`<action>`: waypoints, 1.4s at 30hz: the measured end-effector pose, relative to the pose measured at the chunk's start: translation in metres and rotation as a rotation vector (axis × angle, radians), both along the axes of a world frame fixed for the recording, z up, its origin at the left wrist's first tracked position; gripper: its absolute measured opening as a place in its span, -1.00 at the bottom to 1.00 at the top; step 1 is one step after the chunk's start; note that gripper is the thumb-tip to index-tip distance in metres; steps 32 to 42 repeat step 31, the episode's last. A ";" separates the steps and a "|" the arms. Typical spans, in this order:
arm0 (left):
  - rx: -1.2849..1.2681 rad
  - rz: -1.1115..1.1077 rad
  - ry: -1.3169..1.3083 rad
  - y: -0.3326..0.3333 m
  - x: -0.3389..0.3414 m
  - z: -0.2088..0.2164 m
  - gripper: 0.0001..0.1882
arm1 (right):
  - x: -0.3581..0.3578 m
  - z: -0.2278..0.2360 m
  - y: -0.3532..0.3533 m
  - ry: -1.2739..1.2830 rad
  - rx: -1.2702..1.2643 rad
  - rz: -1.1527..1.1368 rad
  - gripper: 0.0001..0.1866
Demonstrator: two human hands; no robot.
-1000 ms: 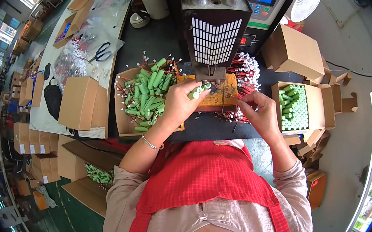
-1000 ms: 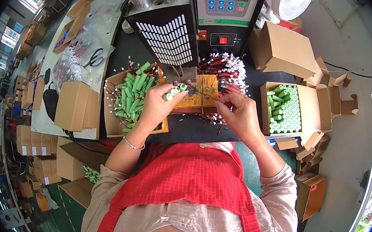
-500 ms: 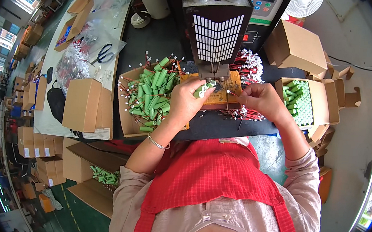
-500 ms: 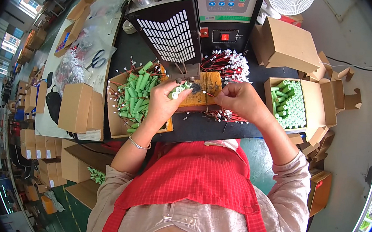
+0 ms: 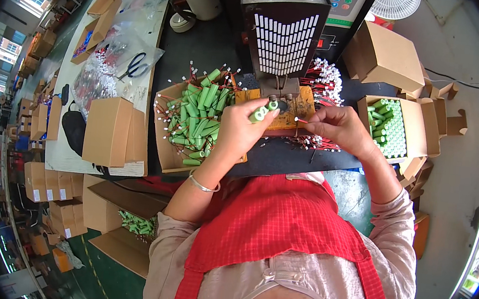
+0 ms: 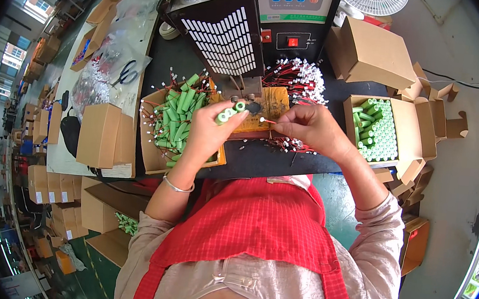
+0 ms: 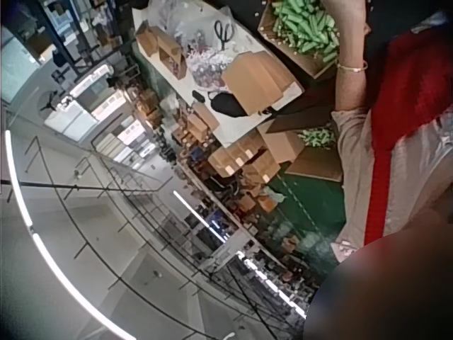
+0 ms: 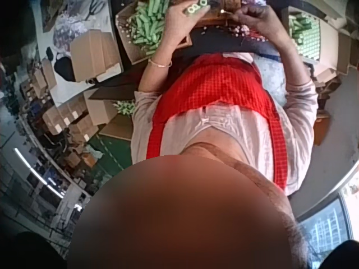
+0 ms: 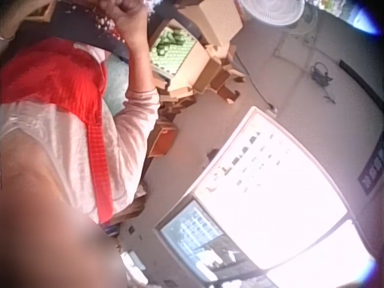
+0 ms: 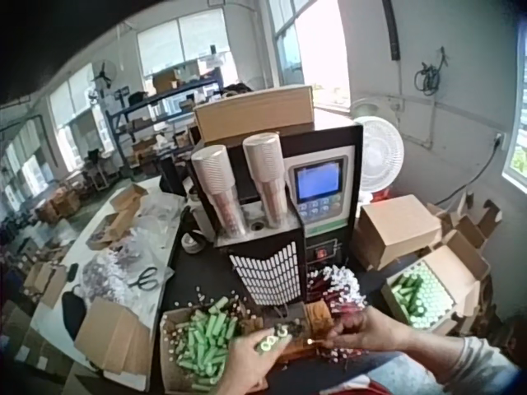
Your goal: Using a spot welding machine to join battery cells into packs with metal tabs.
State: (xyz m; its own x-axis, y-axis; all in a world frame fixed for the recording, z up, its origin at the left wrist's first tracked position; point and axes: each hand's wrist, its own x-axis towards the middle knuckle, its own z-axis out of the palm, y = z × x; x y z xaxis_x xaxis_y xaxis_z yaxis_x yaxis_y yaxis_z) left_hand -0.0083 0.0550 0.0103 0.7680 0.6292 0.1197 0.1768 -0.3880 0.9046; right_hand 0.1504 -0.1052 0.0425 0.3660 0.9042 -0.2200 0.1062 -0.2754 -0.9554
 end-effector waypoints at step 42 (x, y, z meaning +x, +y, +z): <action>0.105 0.037 -0.178 -0.003 0.010 -0.010 -0.82 | -0.040 -0.028 0.027 -0.151 0.226 -0.255 -0.83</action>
